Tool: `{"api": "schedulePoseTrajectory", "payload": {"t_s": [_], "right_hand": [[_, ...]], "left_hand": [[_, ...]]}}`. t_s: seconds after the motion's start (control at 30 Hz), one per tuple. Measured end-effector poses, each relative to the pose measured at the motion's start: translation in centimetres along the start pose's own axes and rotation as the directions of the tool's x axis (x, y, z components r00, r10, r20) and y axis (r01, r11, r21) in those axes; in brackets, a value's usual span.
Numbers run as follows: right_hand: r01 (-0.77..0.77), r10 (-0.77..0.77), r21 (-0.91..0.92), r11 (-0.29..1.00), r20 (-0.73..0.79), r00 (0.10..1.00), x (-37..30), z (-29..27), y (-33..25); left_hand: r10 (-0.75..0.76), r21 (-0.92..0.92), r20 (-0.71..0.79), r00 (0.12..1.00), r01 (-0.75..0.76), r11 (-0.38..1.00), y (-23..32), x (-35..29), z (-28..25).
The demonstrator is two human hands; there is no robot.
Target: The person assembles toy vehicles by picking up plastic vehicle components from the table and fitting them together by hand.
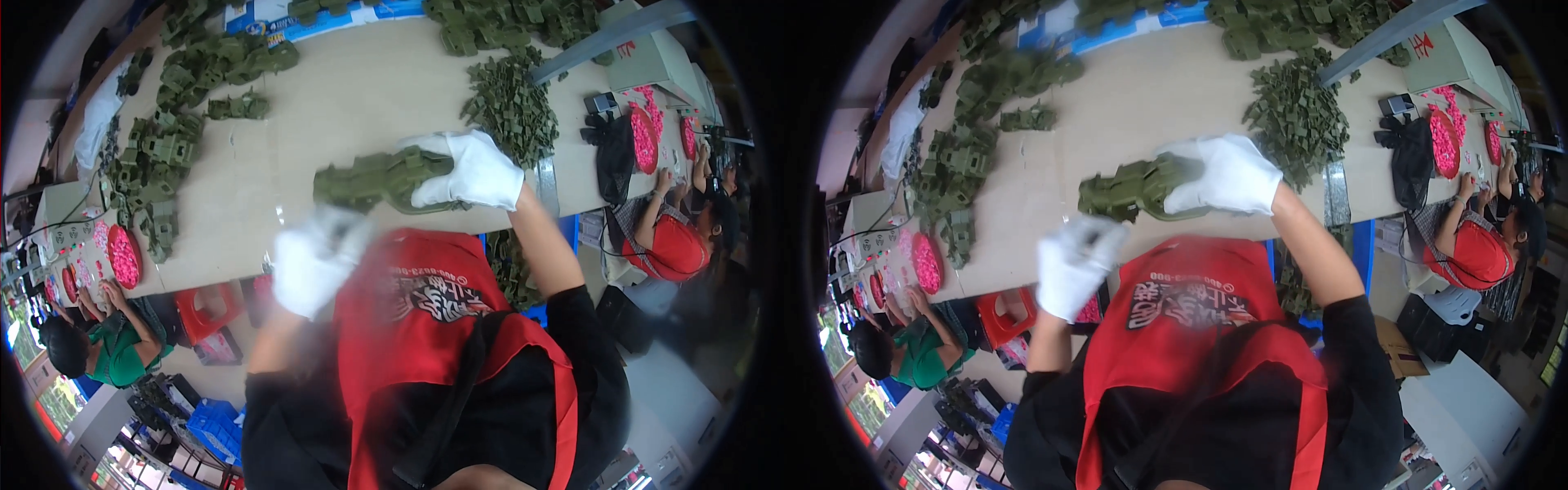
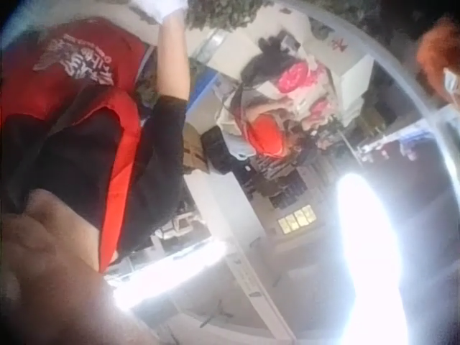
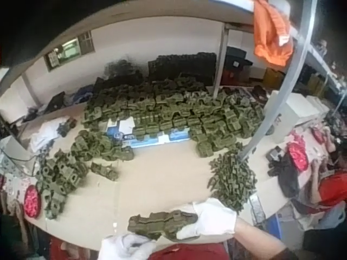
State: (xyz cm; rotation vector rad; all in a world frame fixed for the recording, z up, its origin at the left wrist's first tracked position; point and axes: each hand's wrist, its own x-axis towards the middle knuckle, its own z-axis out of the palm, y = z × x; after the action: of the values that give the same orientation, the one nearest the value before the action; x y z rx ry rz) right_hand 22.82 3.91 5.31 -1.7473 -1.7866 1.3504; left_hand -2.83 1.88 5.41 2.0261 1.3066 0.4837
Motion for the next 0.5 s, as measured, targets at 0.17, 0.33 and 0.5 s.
{"api": "schedulePoseTrajectory", "payload": {"t_s": [0.17,0.33,0.5], "right_hand": [[0.280,-0.256,-0.130,0.951,0.175,0.951,-1.4,0.3,-2.7],[0.083,-0.147,0.602,0.794,0.058,0.988,-2.5,1.9,1.0],[0.201,-0.239,0.619,0.760,-0.022,0.971,-3.6,3.3,-0.3]], "left_hand": [[-0.045,-0.177,0.629,0.776,0.199,0.964,0.9,6.0,-1.1],[-0.051,-0.403,0.513,0.857,0.293,0.867,1.2,2.8,1.6],[-0.106,-0.275,0.550,0.828,0.300,0.913,1.9,1.9,1.5]]}}
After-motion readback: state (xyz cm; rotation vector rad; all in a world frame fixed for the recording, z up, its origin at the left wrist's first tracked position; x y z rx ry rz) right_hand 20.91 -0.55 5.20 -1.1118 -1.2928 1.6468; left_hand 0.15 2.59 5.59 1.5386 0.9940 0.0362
